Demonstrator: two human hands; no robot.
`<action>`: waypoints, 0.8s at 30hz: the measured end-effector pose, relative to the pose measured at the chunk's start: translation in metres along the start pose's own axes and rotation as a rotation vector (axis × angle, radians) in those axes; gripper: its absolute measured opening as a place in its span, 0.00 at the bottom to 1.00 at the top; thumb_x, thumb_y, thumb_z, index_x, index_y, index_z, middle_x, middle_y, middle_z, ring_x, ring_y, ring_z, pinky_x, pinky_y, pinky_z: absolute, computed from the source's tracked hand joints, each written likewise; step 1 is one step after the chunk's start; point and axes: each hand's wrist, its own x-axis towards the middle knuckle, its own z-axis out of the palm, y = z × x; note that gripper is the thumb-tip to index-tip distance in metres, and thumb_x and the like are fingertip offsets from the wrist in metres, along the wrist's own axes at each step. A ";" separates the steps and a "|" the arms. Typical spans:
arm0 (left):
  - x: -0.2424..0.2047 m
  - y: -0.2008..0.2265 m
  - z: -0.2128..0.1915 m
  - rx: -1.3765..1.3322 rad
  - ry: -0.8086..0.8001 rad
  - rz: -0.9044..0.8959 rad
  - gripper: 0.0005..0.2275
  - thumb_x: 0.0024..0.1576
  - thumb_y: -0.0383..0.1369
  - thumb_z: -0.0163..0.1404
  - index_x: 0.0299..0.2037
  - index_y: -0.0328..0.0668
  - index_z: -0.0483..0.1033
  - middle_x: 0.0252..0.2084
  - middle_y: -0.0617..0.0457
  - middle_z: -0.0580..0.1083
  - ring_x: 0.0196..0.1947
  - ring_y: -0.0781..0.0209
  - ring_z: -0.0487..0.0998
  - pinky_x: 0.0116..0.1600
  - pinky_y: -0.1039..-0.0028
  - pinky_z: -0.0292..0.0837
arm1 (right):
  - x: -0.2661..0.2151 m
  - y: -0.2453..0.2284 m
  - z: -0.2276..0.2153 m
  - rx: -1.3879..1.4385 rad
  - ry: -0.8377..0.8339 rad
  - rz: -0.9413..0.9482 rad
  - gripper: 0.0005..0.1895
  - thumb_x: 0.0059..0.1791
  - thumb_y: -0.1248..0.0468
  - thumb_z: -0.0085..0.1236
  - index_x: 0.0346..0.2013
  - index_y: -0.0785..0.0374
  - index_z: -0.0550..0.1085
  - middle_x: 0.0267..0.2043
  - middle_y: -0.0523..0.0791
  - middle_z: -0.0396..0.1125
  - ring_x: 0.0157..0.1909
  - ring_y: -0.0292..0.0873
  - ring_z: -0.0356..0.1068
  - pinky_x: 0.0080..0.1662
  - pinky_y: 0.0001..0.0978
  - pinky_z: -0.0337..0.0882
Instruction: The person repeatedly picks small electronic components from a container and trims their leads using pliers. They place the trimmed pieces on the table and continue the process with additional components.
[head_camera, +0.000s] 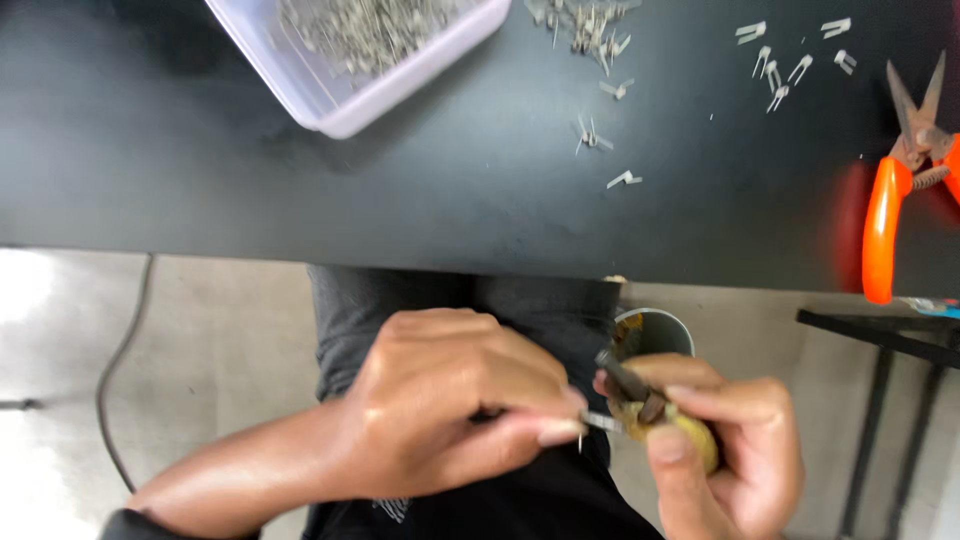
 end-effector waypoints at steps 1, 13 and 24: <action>0.000 0.001 0.000 0.013 -0.009 0.008 0.05 0.65 0.32 0.49 0.42 0.39 0.74 0.37 0.54 0.80 0.35 0.57 0.86 0.41 0.71 0.80 | 0.001 -0.001 -0.001 0.014 0.005 -0.009 0.16 0.52 0.54 0.53 0.41 0.61 0.61 0.35 0.59 0.72 0.39 0.51 0.79 0.41 0.34 0.79; -0.008 0.012 0.012 -0.058 0.155 -0.074 0.03 0.70 0.33 0.42 0.44 0.52 0.66 0.39 0.59 0.76 0.35 0.64 0.74 0.54 0.67 0.59 | 0.007 0.060 -0.094 -0.211 -0.842 0.289 0.30 0.48 0.66 0.58 0.66 0.59 0.72 0.72 0.42 0.67 0.85 0.46 0.37 0.74 0.45 0.45; -0.011 0.008 0.015 0.004 0.188 -0.092 0.04 0.68 0.27 0.43 0.42 0.51 0.66 0.38 0.60 0.75 0.35 0.62 0.75 0.54 0.66 0.57 | 0.009 0.013 -0.052 -0.366 -0.538 -0.192 0.19 0.47 0.67 0.57 0.52 0.68 0.73 0.52 0.49 0.76 0.58 0.43 0.78 0.76 0.54 0.60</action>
